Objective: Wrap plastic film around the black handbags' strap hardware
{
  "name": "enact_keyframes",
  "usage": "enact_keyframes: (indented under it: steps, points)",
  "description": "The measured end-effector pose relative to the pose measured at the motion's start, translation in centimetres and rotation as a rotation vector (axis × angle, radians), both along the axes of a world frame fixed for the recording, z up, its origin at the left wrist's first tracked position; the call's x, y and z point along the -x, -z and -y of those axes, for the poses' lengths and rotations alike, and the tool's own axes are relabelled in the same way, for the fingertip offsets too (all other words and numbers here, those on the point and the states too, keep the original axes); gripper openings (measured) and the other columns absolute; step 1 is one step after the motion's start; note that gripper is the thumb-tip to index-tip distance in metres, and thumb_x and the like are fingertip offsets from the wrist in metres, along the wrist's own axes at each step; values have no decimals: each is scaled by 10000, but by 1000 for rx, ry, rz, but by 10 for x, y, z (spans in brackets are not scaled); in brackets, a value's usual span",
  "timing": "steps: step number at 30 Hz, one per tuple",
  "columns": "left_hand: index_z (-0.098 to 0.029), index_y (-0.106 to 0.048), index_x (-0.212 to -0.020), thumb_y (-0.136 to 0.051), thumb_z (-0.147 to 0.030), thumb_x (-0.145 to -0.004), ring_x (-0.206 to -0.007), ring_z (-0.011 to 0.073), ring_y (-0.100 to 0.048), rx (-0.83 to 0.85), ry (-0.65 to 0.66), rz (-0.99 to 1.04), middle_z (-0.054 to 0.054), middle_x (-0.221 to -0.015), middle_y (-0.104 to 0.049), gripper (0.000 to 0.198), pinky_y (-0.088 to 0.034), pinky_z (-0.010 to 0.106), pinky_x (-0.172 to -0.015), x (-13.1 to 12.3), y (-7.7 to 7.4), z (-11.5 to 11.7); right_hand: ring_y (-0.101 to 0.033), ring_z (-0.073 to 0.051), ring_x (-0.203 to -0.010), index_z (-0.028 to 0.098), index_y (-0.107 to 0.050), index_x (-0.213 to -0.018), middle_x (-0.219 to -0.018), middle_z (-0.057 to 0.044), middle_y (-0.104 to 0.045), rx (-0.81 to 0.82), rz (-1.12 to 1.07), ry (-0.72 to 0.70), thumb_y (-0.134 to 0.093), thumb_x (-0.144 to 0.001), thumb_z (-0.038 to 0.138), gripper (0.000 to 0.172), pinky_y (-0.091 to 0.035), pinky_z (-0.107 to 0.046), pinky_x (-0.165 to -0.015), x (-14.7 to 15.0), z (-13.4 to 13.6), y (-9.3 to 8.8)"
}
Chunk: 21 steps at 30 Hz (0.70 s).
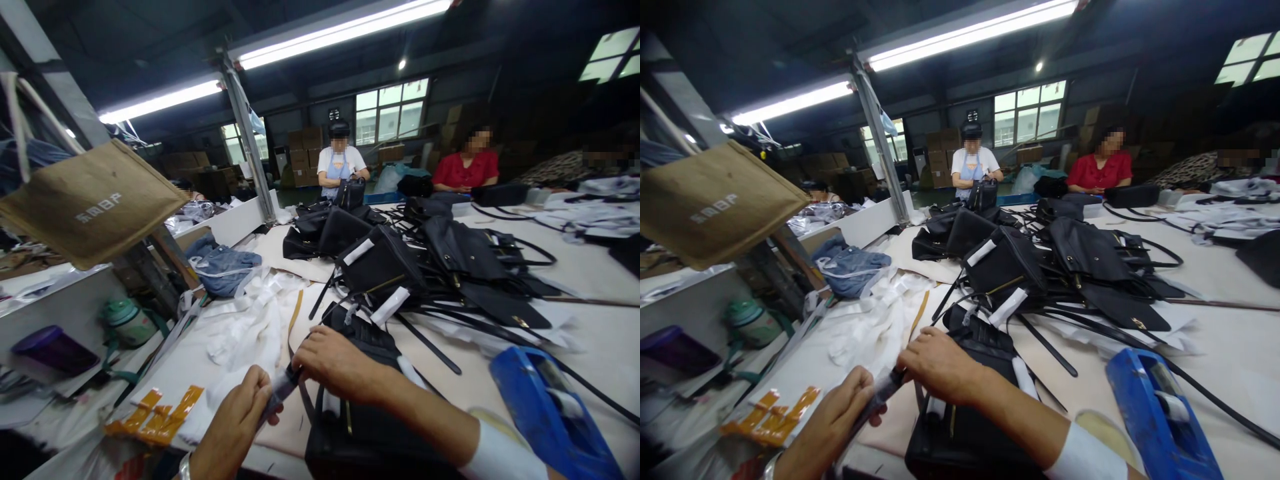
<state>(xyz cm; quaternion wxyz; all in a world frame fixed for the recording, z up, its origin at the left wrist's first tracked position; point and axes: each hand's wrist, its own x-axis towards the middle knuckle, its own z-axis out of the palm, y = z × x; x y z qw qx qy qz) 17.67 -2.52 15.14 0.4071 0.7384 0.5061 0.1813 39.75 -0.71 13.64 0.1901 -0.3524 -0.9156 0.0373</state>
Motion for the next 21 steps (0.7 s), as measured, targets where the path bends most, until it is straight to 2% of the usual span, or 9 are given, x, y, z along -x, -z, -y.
enact_keyframes:
  steps: [3,7,9,11,15,17,21]
  points:
    - [-225,-405,-791,-281,-459,-921,-737,185,-636,37,-24,14,4,-711,-645,295,-421,280,-703,3,-3,-1,-555,-173,-852,195,-573,-947,-843,-26,-648,72,-22,78,-510,-878,236,102,-311,-342,-902,-5,-9,9]
    - [-223,-410,-798,-289,-436,-923,-719,178,-636,19,-18,31,6,-719,-642,275,-414,276,-689,-2,3,-4,-557,-160,-816,191,-580,-876,-807,-7,-648,105,-58,10,-508,-866,218,78,-356,-291,-806,1,-9,16]
    - [-223,-410,-794,-291,-425,-923,-698,176,-634,-5,-4,26,2,-708,-634,267,-408,273,-677,-7,8,-6,-559,-152,-814,195,-584,-889,-822,-5,-647,127,-75,-47,-509,-868,224,83,-369,-268,-767,3,-6,14]
    - [-224,-404,-791,-286,-422,-923,-677,174,-632,-19,5,20,-3,-696,-627,266,-406,273,-671,-10,12,-8,-558,-146,-817,196,-583,-937,-855,-12,-641,126,-112,-19,-483,-889,216,113,-381,-252,-734,-3,-7,10]
    - [-224,-389,-788,-283,-407,-923,-659,167,-630,4,7,28,-3,-696,-635,251,-416,269,-664,-13,13,-11,-480,-216,-1063,204,-504,-1194,-1159,-104,-563,-72,-121,236,-494,-887,196,308,-365,-346,-870,-30,-28,4]
    - [-224,-389,-786,-290,-395,-921,-653,161,-630,13,5,40,-3,-702,-644,240,-418,263,-661,-14,13,-12,-411,-251,-1155,227,-502,-1217,-1220,-110,-532,-125,-24,209,-532,-860,184,362,-304,-418,-947,-42,-43,5]
    - [-223,-397,-793,-293,-381,-920,-654,161,-629,-24,-30,16,0,-704,-644,228,-414,262,-659,-16,12,-15,-498,-217,-969,205,-624,-940,-891,-58,-636,-62,110,106,-498,-861,165,154,-253,-430,-963,-47,-57,11]
